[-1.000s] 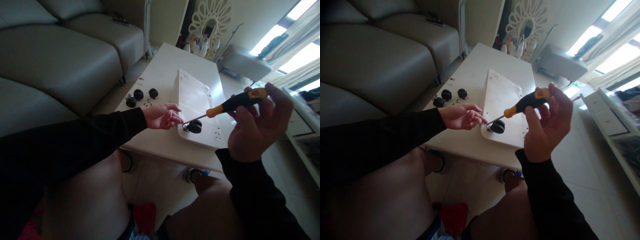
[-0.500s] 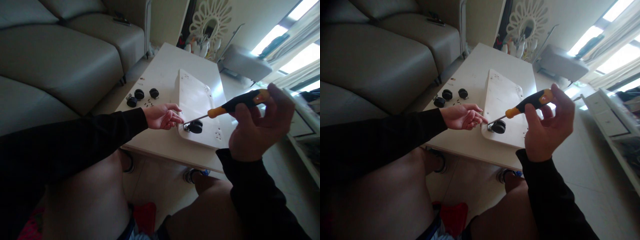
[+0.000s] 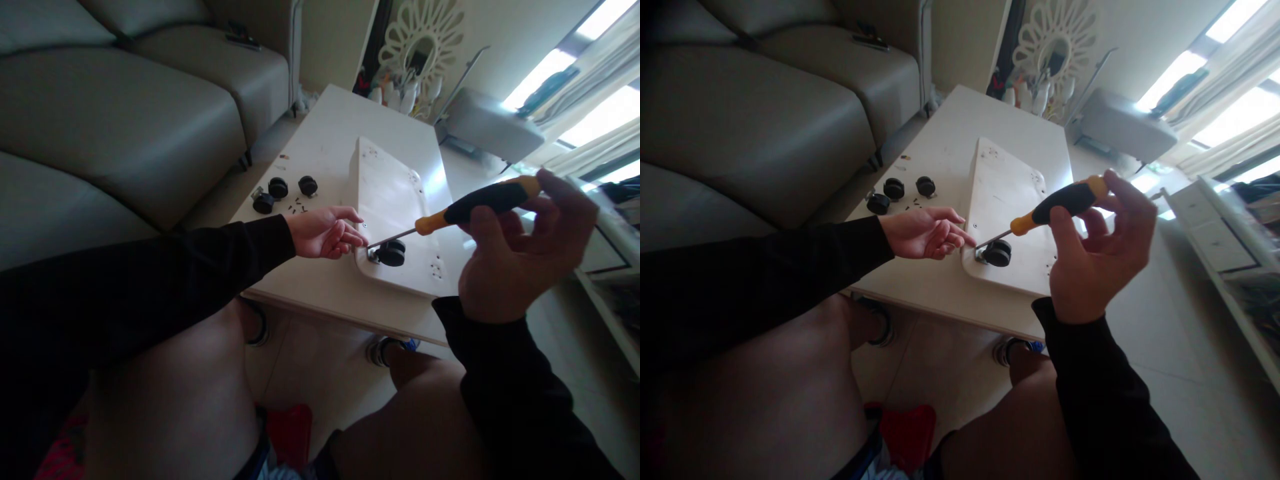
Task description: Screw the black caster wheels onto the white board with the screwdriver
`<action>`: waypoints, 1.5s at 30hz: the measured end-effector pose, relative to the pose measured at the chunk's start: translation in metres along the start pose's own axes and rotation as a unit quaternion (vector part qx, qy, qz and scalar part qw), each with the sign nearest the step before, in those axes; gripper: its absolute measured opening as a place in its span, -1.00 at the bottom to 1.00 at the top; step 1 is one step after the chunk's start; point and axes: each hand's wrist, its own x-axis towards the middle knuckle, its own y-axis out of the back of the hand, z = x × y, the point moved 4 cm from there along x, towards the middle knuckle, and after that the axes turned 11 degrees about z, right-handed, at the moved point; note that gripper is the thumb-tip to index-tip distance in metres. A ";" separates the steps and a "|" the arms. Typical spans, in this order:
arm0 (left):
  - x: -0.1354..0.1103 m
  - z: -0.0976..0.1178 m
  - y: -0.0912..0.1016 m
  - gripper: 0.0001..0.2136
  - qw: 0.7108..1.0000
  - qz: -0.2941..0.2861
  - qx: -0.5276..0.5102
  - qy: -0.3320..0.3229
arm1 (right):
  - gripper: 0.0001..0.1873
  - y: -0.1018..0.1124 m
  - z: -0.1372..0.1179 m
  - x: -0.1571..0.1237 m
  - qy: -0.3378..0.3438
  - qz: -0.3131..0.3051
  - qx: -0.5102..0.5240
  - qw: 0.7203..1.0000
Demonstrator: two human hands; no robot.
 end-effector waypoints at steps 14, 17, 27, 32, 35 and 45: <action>0.001 -0.001 0.001 -0.58 1.000 -0.006 0.000 -0.008 | -0.43 -0.001 0.003 -0.002 -0.027 -0.041 0.018 0.999; 0.001 -0.001 0.001 -0.56 1.000 -0.006 0.000 -0.010 | -0.47 -0.003 0.002 -0.004 -0.050 -0.049 0.032 0.997; 0.000 -0.001 0.000 -0.66 1.000 0.005 0.020 -0.010 | -0.46 -0.003 -0.010 -0.003 -0.026 -0.042 0.004 0.999; -0.002 -0.001 0.000 -0.67 1.000 0.013 0.024 -0.013 | -0.49 -0.004 -0.010 -0.003 -0.023 -0.057 -0.001 0.998; -0.002 -0.001 0.000 -0.65 0.999 0.015 0.024 -0.014 | -0.43 -0.002 -0.009 0.001 0.027 -0.021 0.006 0.999; 0.002 -0.001 0.001 -0.58 1.000 0.000 0.009 -0.010 | -0.49 -0.002 -0.006 -0.006 -0.060 -0.057 -0.001 0.997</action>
